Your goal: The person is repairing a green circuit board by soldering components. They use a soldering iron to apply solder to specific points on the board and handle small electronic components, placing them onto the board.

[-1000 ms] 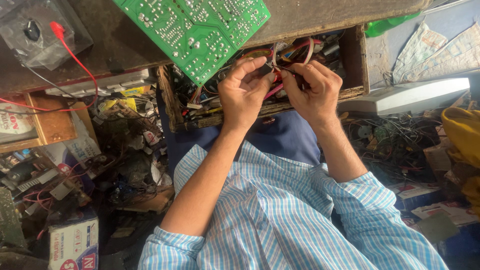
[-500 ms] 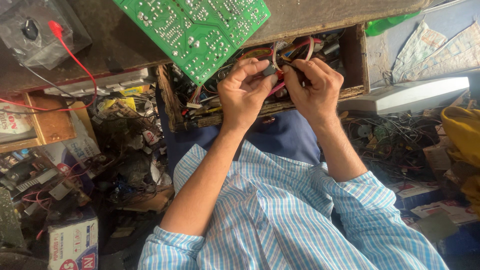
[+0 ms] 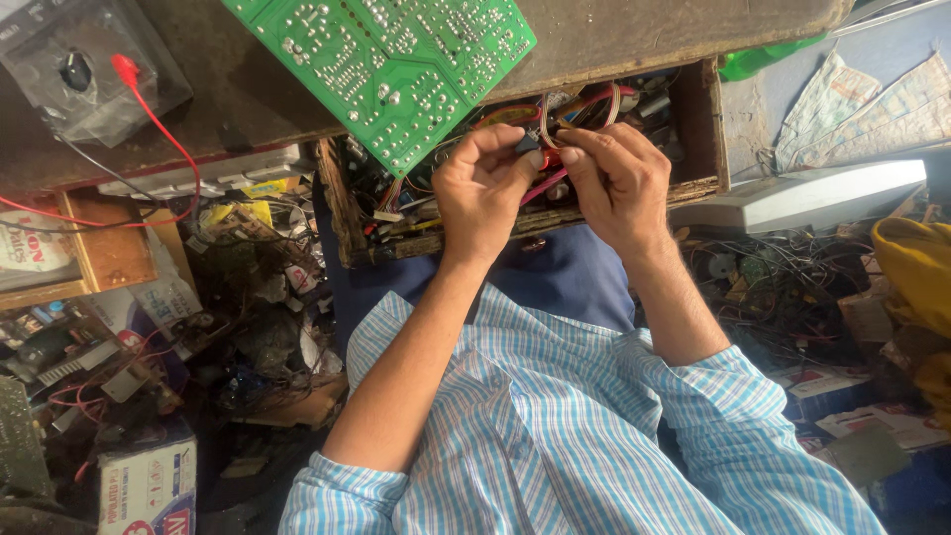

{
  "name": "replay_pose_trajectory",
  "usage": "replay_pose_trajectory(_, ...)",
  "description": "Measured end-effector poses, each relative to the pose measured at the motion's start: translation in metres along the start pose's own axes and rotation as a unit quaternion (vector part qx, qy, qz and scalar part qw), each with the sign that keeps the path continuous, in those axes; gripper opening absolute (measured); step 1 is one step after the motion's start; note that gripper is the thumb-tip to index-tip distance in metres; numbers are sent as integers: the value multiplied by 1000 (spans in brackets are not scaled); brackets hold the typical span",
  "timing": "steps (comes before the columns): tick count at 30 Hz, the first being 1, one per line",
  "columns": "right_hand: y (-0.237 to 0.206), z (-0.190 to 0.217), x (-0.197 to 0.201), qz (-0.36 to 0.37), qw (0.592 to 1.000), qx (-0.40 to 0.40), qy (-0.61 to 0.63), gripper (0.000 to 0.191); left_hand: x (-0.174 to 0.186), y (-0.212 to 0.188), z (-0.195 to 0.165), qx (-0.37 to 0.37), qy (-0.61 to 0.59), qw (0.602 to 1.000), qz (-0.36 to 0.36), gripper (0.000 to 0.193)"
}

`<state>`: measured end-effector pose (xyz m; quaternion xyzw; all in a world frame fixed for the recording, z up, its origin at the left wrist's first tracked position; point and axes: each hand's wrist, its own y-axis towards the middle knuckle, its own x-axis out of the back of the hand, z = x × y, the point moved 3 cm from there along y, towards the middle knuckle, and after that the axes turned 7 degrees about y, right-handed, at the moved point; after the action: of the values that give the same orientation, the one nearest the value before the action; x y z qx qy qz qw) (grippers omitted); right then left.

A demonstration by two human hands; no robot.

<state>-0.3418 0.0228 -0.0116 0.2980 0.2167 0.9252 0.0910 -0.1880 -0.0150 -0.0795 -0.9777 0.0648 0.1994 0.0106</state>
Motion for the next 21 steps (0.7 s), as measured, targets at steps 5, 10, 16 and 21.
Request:
replay_pose_trajectory(5,2,3,1,34,999,7,11,16,0,1,-6,22,21,1000,1,38)
replay_pose_trajectory(10,5,6,2,50,998,22,19,20,1,2,-7,30,49,998,13,34)
replay_pose_trajectory(16,4,2,1,56,998,7,18,22,1,2,-7,32,53,998,19,30)
replay_pose_trajectory(21,3,-1,0,59,998,-11,9,23,1,1,-7,56,43,997,14,28)
